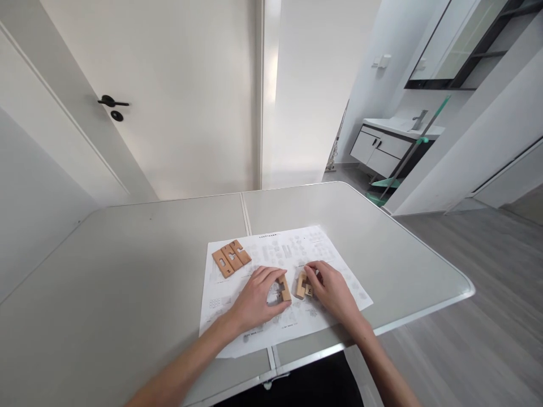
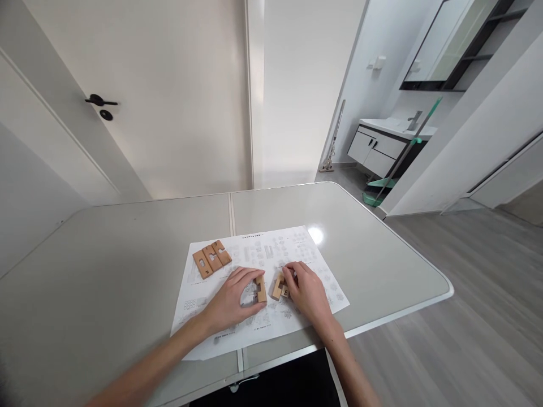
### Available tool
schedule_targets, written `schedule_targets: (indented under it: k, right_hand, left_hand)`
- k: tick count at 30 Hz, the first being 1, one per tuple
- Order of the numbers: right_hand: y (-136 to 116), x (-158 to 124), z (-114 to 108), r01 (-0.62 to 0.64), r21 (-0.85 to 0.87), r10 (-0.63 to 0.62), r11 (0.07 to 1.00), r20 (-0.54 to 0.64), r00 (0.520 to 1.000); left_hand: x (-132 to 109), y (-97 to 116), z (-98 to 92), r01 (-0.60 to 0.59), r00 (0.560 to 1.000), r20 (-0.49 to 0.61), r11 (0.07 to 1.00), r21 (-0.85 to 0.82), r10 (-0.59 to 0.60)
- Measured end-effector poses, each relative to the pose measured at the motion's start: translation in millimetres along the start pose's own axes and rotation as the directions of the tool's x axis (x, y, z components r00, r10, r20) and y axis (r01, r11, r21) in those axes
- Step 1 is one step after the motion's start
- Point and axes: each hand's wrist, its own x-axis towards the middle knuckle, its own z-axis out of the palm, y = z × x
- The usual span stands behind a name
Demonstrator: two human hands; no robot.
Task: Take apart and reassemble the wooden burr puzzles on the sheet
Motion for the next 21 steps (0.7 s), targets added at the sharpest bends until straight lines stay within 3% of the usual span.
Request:
schedule_targets:
  k: [12,21]
  right_hand:
    - [-28.8,-0.9,28.0,0.09,0.152,-0.096,0.984,0.031,0.995]
    - [-29.9,-13.5,28.1,-0.052,0.373,0.018,0.926,0.094,0.995]
  left_hand:
    - [-1.8,0.9,2.9,-0.064,0.998,-0.02,0.996,0.068,0.066]
    - [-2.0,-7.9,5.2,-0.078,0.995,-0.044,0.989,0.124,0.084]
